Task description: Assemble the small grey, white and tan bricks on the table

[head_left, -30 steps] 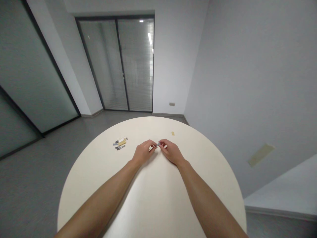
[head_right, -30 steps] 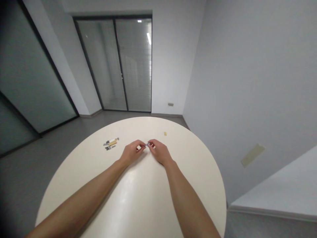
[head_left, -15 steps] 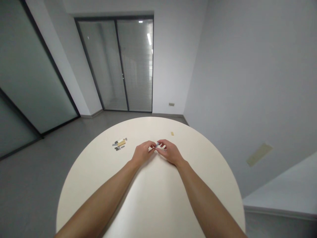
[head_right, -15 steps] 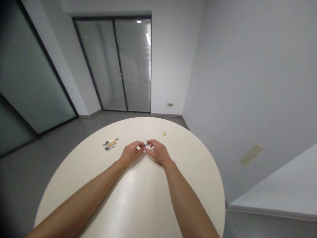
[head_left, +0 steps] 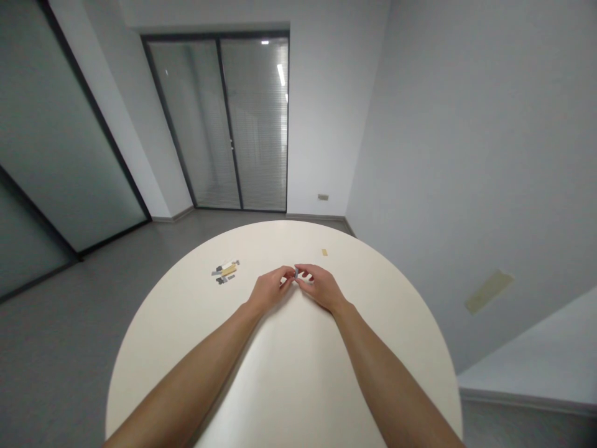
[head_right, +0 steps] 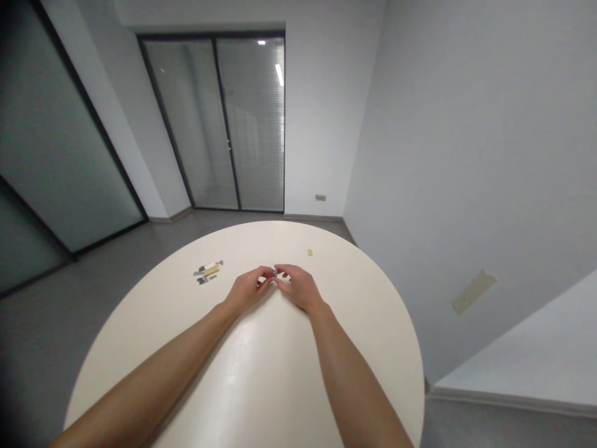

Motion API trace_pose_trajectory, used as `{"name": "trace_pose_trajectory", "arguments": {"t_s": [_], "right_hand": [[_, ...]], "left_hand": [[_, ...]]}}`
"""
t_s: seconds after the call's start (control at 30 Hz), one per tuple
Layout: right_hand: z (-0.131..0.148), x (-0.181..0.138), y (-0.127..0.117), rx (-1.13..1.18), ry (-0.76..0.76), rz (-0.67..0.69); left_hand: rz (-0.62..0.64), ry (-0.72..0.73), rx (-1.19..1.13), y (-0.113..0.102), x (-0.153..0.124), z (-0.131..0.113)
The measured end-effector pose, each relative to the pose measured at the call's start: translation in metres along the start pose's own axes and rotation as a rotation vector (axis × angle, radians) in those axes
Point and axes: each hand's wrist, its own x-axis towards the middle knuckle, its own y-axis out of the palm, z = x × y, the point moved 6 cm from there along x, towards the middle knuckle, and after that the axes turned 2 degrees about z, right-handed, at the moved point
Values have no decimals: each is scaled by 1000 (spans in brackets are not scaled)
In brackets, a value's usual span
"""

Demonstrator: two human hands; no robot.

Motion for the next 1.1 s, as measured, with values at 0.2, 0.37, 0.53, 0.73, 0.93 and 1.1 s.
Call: {"name": "trace_pose_trajectory", "arguments": {"t_s": [0.2, 0.37, 0.53, 0.73, 0.93, 1.1], "right_hand": [[-1, 1, 0, 3, 15, 11], [2, 1, 0, 18, 25, 28], [5, 0, 0, 8, 15, 51], [4, 0, 3, -56, 6, 82], [2, 0, 3, -121, -6, 84], [6, 1, 0, -90, -51, 41]], "left_hand": [[-2, -23, -2, 0, 1, 2], [13, -28, 16, -1, 1, 1], [18, -47, 52, -3, 1, -2], [8, -63, 110, -6, 1, -3], [-2, -86, 120, -7, 1, -5], [-8, -66, 113, -7, -1, -5]]}}
